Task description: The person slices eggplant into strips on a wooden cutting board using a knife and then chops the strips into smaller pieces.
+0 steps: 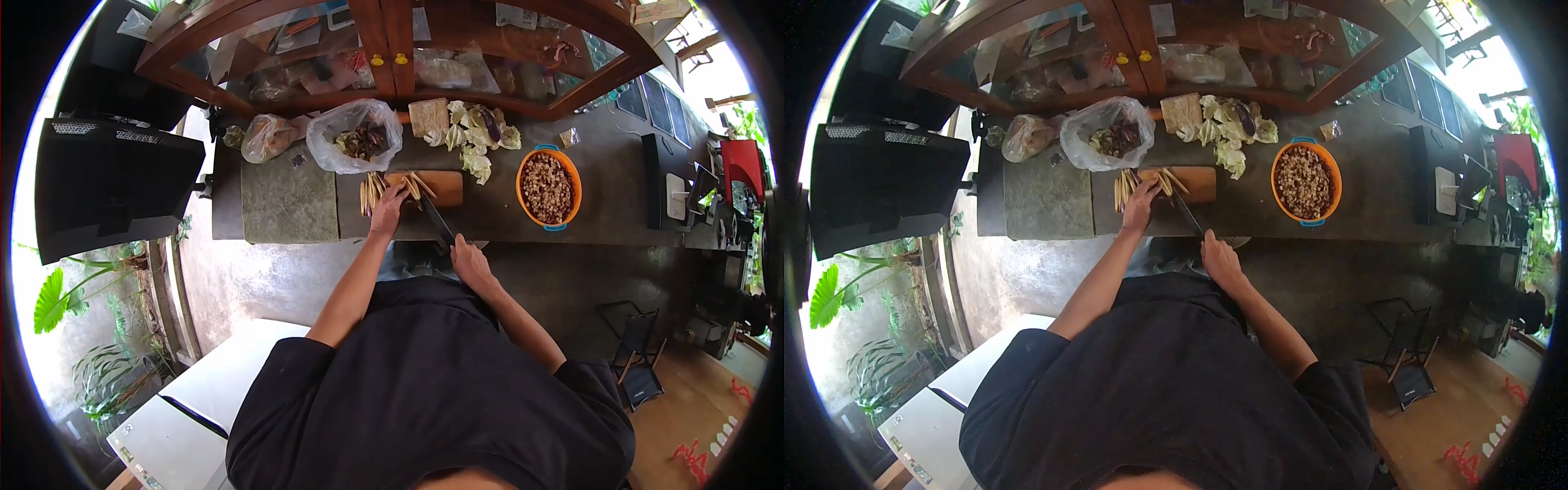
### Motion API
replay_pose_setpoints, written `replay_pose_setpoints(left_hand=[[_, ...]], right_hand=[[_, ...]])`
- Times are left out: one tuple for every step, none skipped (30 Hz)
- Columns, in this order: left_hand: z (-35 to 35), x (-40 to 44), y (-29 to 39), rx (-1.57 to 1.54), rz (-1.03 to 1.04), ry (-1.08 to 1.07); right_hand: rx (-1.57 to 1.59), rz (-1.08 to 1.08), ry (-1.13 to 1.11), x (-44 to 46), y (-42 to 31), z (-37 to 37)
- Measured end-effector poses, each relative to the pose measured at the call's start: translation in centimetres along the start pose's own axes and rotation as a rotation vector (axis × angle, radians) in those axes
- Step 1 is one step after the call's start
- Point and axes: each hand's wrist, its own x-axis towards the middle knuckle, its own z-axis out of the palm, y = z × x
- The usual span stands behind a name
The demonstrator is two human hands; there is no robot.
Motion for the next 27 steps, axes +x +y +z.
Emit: replay_pose_setpoints(left_hand=[[-0.2,-0.1,0.4,-0.001,-0.001,-0.004],[-0.3,0.1,0.9,0.008,-0.004,0.03],[-0.2,0.0,1.0,0.018,-0.007,0.061],[-0.2,0.1,1.0,0.018,-0.004,0.058],[-0.3,0.2,1.0,0.008,0.002,0.062],[-0.3,0.1,0.8,-0.002,0.008,0.066],[-0.3,0.2,0.6,-0.002,0.012,0.065],[-0.2,0.1,0.5,0.022,0.01,0.062],[0.0,0.1,0.6,0.044,0.006,0.058],[0.1,0.2,0.6,0.043,0.008,0.057],[0.1,0.1,0.6,0.007,0.011,0.071],[-0.2,0.1,1.0,-0.027,0.012,0.084],[-0.7,0.1,1.3,-0.042,-0.006,0.025],[-0.9,0.1,1.8,-0.04,-0.003,0.023],[-1.0,0.1,2.2,-0.01,-0.008,0.031],[-1.1,0.2,2.6,0.021,-0.016,0.04],[-1.0,0.1,2.5,0.023,-0.015,0.04],[-0.3,-0.1,1.7,0.121,-0.016,0.018],[0.1,-0.2,1.3,0.216,-0.016,-0.006],[0.5,-0.1,0.9,0.214,-0.013,-0.007],[0.6,0.1,0.7,0.213,0.005,-0.006],[0.5,0.2,0.4,0.212,0.022,-0.005],[0.6,0.3,0.2,0.211,0.023,-0.004],[0.5,0.3,0.2,0.223,0.027,-0.014],[0.4,0.4,0.2,0.235,0.03,-0.024],[0.5,0.4,0.2,0.234,0.03,-0.024],[0.2,0.3,0.7,0.056,-0.08,-0.023]], right_hand=[[0.005,-0.003,0.002,-0.1,0.1,0.0],[0.008,-0.006,0.007,-0.1,0.3,-0.1],[0.009,0.0,0.008,-0.3,0.4,-0.1],[0.007,-0.005,0.014,-0.3,0.4,-0.1],[0.005,-0.012,0.019,-0.2,0.4,-0.1],[0.007,-0.012,0.02,-0.2,0.3,0.0],[0.009,-0.006,0.024,-0.1,0.3,0.0],[0.009,0.004,0.027,-0.2,0.4,0.0],[0.008,0.01,0.029,-0.1,0.6,0.2],[0.01,-0.002,0.048,0.2,0.6,0.5],[0.012,-0.017,0.065,0.5,0.6,0.9],[0.014,-0.018,0.062,0.9,0.4,1.0],[0.029,-0.029,0.061,1.4,0.2,1.0],[0.044,-0.038,0.063,2.0,0.1,0.9],[0.046,-0.037,0.067,2.4,-0.1,0.9],[0.054,-0.057,0.083,2.8,-0.2,0.8],[0.065,-0.078,0.099,3.2,-0.4,0.8],[0.067,-0.08,0.101,3.6,-0.6,0.8],[0.077,-0.084,0.106,3.9,-0.6,0.8],[0.085,-0.087,0.111,4.2,-0.5,0.7],[0.084,-0.087,0.114,4.3,-0.6,0.5],[0.074,-0.08,0.1,4.5,-0.8,0.2],[0.064,-0.073,0.086,4.6,-0.9,0.0],[0.064,-0.073,0.087,4.6,-0.9,0.0],[0.066,-0.066,0.077,4.6,-0.9,0.1],[0.068,-0.059,0.066,4.6,-0.9,0.1],[0.068,-0.058,0.065,4.5,-0.6,0.4]])
